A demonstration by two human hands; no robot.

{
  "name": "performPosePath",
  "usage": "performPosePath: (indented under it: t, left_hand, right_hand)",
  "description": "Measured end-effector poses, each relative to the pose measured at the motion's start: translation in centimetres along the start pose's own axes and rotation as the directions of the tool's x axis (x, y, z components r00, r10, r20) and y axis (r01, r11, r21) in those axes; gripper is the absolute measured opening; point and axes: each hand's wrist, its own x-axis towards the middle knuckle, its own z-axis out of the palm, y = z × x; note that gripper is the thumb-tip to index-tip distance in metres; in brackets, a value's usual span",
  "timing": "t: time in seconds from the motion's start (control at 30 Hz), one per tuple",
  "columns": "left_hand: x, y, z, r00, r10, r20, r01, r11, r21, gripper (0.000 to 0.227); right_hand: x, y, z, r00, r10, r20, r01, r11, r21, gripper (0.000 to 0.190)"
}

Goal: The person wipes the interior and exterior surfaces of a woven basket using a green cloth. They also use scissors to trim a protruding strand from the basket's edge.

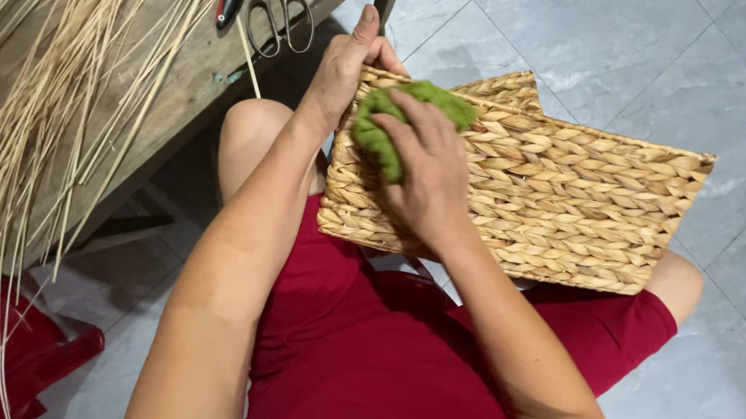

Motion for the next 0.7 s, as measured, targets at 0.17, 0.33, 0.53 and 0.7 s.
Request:
performPosePath:
  t: [0.17,0.33,0.53,0.7]
  left_hand:
    - [-0.2,-0.1,0.4,1.000,0.014,-0.020,-0.014,1.000,-0.010,0.095]
    - [0.0,0.0,0.3,0.999,0.045,0.003,-0.045,0.999,-0.004,0.094]
    - [0.3,-0.9,0.3,0.998,0.055,-0.011,-0.055,0.998,-0.003,0.088]
    - [0.8,-1.1,0.2,0.996,0.077,-0.044,-0.072,0.992,0.101,0.088]
  right_hand:
    - [-2.6,4.0,-2.2,0.993,0.098,-0.061,-0.103,0.991,-0.087,0.057]
    - [-4.3,5.9,-5.5,0.969,0.235,-0.082,-0.246,0.949,-0.196,0.055]
    - [-3.5,1.8,-3.3,0.974,0.187,-0.130,-0.185,0.982,0.021,0.067]
    - [-1.7,-2.1,0.4,0.987,-0.134,0.092,0.137,0.990,-0.032,0.081]
